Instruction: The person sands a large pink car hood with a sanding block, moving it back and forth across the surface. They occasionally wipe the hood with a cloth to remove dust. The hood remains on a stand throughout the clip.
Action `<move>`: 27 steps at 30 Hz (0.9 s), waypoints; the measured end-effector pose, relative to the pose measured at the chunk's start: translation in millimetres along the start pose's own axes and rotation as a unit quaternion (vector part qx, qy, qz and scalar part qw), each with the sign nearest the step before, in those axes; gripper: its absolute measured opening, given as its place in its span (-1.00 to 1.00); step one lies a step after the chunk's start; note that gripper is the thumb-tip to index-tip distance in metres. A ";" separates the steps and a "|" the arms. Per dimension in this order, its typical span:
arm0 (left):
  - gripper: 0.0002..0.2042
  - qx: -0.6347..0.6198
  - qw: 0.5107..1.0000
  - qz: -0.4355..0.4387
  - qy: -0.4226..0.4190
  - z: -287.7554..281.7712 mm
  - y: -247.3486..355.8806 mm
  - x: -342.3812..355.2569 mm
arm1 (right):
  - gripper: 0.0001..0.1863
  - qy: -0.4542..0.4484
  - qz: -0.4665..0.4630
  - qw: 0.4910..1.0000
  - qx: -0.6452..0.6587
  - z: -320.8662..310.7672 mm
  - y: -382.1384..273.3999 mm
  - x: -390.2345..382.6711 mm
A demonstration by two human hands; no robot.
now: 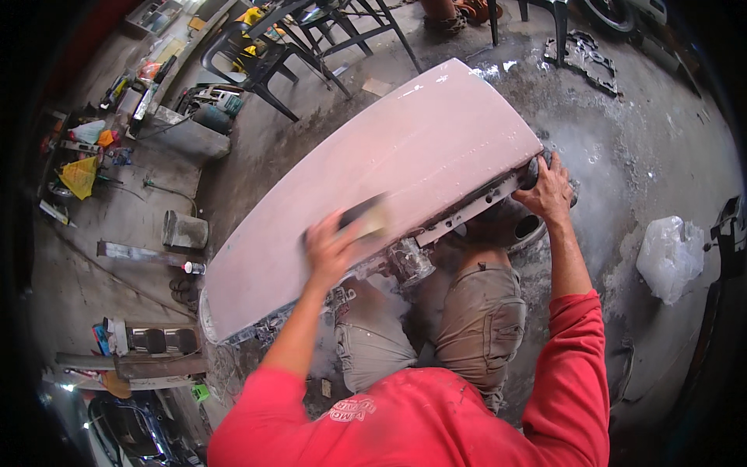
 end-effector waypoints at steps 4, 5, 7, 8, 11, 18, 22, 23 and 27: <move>-0.46 0.003 0.970 -0.236 0.063 -67.0 -161.9 -147.9 | 0.11 0.017 -0.003 1.000 0.001 2.6 0.7 0.3; -0.46 0.027 0.951 -0.305 0.049 -63.8 -175.3 -157.0 | 0.10 0.003 -0.001 1.000 -0.008 4.9 0.8 0.4; -0.45 -0.016 0.948 -0.309 0.073 -41.4 -136.9 -117.0 | 0.09 0.014 -0.010 1.000 -0.004 1.2 -1.6 1.7; -0.43 0.019 0.974 -0.205 0.100 -28.6 -78.0 -72.4 | 0.08 0.011 -0.008 1.000 -0.013 0.8 -1.9 2.1; -0.51 -0.038 0.994 0.036 0.093 40.7 131.4 84.3 | 0.07 0.022 -0.015 1.000 0.006 -1.5 -2.2 0.8; -0.53 -0.137 0.986 0.089 0.018 121.4 324.8 210.0 | 0.08 0.061 -0.089 0.993 0.044 10.7 -0.4 3.4; -0.53 -0.096 0.985 0.107 0.098 47.3 154.8 70.1 | 0.17 0.019 -0.058 0.998 -0.022 29.8 15.6 10.1; -0.53 -0.070 0.993 0.056 0.074 28.6 87.4 26.5 | 0.19 0.009 -0.031 0.997 -0.065 32.4 22.6 12.2; -0.55 -0.020 0.974 -0.206 0.092 -80.4 -199.6 -156.7 | 0.21 -0.003 -0.046 0.995 -0.085 40.4 27.0 15.6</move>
Point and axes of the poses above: each hand's wrist, its own x-axis towards the middle knuckle, its own z-axis out of the palm, y = z × x, the point moved 10 cm from there along x, towards the middle knuckle, and after that the axes turned 10 degrees about -z, right-handed, at the moved point
